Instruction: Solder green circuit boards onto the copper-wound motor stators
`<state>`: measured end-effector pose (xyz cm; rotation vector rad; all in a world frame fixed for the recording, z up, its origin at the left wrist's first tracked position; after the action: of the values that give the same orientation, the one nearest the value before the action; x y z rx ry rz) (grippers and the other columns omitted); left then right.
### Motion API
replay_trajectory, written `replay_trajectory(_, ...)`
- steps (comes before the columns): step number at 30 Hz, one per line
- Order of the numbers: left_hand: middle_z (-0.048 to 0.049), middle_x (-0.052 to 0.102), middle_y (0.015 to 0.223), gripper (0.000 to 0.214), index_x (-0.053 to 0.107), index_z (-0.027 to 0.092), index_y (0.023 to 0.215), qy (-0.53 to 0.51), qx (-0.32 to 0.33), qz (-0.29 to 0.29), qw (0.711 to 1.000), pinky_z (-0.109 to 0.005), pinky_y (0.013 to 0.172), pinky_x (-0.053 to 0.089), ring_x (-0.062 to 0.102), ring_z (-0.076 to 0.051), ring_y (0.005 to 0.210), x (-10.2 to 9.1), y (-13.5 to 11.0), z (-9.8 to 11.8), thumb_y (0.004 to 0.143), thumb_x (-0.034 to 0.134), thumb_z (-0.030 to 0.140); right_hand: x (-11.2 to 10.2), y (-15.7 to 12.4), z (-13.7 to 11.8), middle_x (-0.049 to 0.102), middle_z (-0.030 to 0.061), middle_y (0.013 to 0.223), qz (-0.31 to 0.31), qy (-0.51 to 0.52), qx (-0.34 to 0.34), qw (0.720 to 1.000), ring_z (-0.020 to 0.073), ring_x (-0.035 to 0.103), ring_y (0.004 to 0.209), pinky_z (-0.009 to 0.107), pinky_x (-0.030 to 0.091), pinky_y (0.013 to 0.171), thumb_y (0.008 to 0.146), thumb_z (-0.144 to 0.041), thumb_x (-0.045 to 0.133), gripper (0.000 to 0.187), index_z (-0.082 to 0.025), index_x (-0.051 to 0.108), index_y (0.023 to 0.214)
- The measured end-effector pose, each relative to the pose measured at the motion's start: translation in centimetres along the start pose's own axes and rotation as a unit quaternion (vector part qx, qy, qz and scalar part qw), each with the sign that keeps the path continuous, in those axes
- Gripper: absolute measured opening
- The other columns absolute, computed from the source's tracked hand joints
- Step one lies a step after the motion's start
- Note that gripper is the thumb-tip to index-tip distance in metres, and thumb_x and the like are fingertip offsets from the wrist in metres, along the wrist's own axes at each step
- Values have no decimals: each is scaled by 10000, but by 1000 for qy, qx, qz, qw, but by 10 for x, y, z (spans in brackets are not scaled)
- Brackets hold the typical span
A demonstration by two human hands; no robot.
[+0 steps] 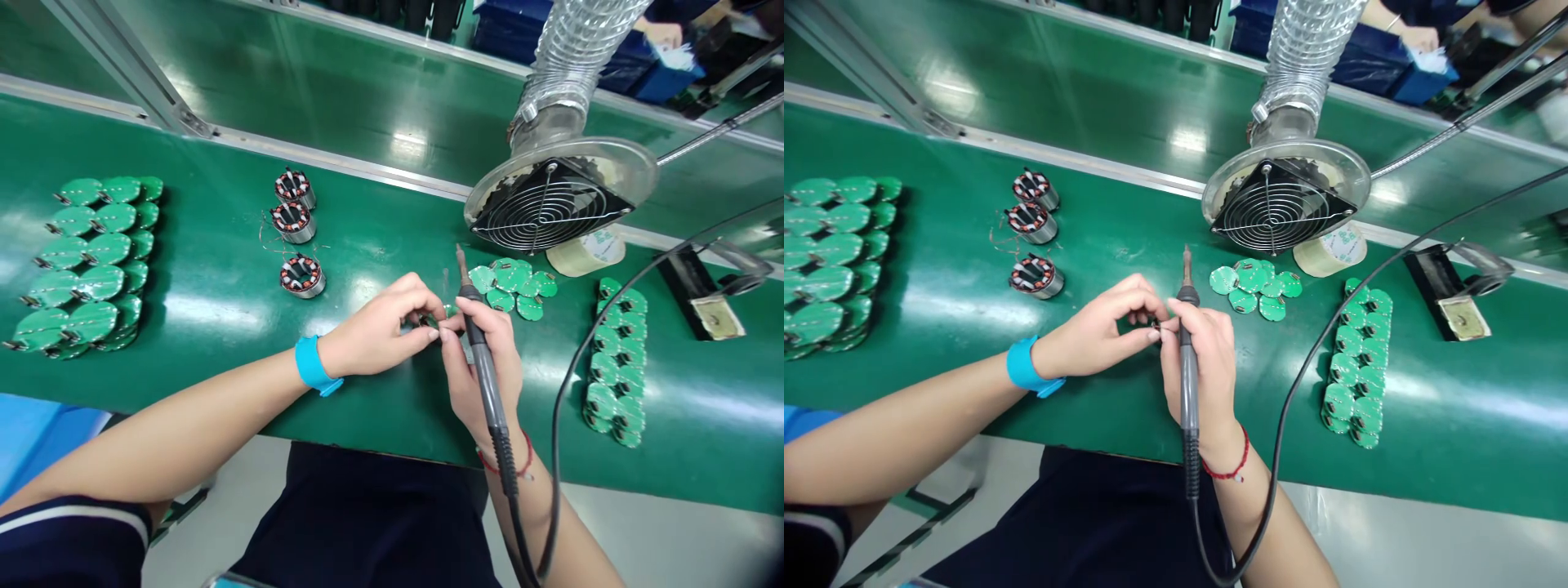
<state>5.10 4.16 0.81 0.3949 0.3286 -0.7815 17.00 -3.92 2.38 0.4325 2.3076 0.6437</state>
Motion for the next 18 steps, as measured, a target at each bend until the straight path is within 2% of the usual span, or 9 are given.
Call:
replay_trajectory(3,-19,579,925,56,639,189,912,-6,-4,-27,1000,-299,822,521,594,-171,909,9,0,-1,960,616,173,-5,-5,1,760,11,1008,16,15,-1,1000,218,705,990,428,602,941,1003,-141,641,467,-320,575,1429)
replay_trajectory(7,-10,571,878,148,609,190,827,-8,-20,-12,1000,-300,808,502,580,-170,884,12,0,-2,976,605,187,-11,-10,8,749,4,991,21,11,24,999,221,692,991,425,595,951,992,-133,646,493,-322,573,1442)
replay_trajectory(10,-2,563,857,148,610,190,824,-9,-34,3,999,-288,770,485,566,-159,842,11,-1,-3,968,588,161,-13,-12,11,757,8,980,-7,-3,28,1000,229,706,989,417,597,945,992,-124,623,481,-326,588,1427)
replay_trajectory(13,7,544,839,155,584,189,802,2,-30,18,999,-276,733,458,539,-147,798,12,-2,0,946,581,132,-15,-14,11,788,17,1020,-34,-11,12,999,244,717,1072,442,590,995,979,-112,622,501,-328,596,1430)
replay_trajectory(16,10,519,825,179,535,194,777,48,-13,37,998,-282,742,438,514,-150,801,14,-2,5,907,554,72,-27,-22,15,819,25,1086,-8,-3,39,999,247,731,1145,472,588,1043,992,-115,626,502,-316,610,1451)
replay_trajectory(18,8,508,825,199,505,200,770,79,-11,46,996,-289,742,431,503,-154,801,16,-3,6,898,532,50,-38,-31,18,831,28,1078,20,15,68,997,235,777,1072,457,622,1006,1008,-123,633,490,-304,622,1464)
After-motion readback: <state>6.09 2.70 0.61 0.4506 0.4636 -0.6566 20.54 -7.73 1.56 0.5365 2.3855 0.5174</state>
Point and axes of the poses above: each hand's wrist, its own y-axis towards the middle knuckle, its own x-axis out of the palm, z = x × y, the point moved 7 cm from there along y, towards the middle knuckle
